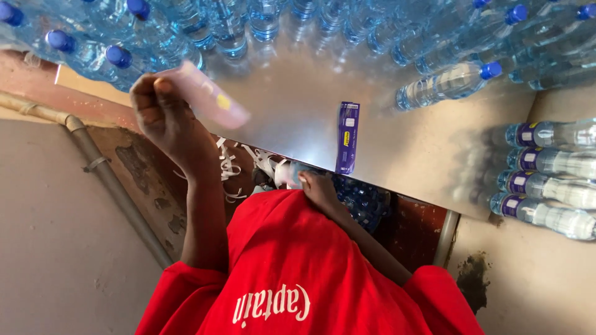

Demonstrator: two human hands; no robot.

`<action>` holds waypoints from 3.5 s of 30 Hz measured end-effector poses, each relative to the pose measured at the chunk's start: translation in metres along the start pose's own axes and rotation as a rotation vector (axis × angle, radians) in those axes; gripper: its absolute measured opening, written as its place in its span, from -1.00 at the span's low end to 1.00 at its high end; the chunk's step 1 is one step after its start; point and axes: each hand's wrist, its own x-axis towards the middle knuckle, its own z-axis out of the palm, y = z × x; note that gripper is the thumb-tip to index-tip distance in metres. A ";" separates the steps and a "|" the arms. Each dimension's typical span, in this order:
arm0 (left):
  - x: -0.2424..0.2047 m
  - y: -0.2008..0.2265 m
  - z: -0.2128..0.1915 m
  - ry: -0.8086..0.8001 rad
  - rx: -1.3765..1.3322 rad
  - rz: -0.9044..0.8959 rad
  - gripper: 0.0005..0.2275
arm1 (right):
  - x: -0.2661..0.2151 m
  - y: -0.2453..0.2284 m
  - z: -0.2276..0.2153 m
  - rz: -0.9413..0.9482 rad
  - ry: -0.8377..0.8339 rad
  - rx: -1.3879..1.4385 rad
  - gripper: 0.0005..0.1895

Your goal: The person repeatedly picks up plastic water bottles and applies purple labels to them by hand. They peel the backing from the labels, wrap them around the bottles, and place the labeled bottles on a table next to other bottles.

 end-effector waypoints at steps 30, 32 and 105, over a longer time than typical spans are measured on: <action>-0.077 -0.053 -0.033 -0.470 0.636 -0.241 -0.84 | -0.058 -0.001 -0.297 0.078 0.731 1.546 -0.84; -0.073 -0.073 -0.069 -0.638 0.931 -0.107 -0.78 | -0.115 0.031 -0.329 0.033 0.801 1.734 -0.76; -0.260 -0.173 0.165 -0.779 0.208 -1.011 -0.71 | -0.035 0.034 -0.188 0.780 0.896 1.117 -0.75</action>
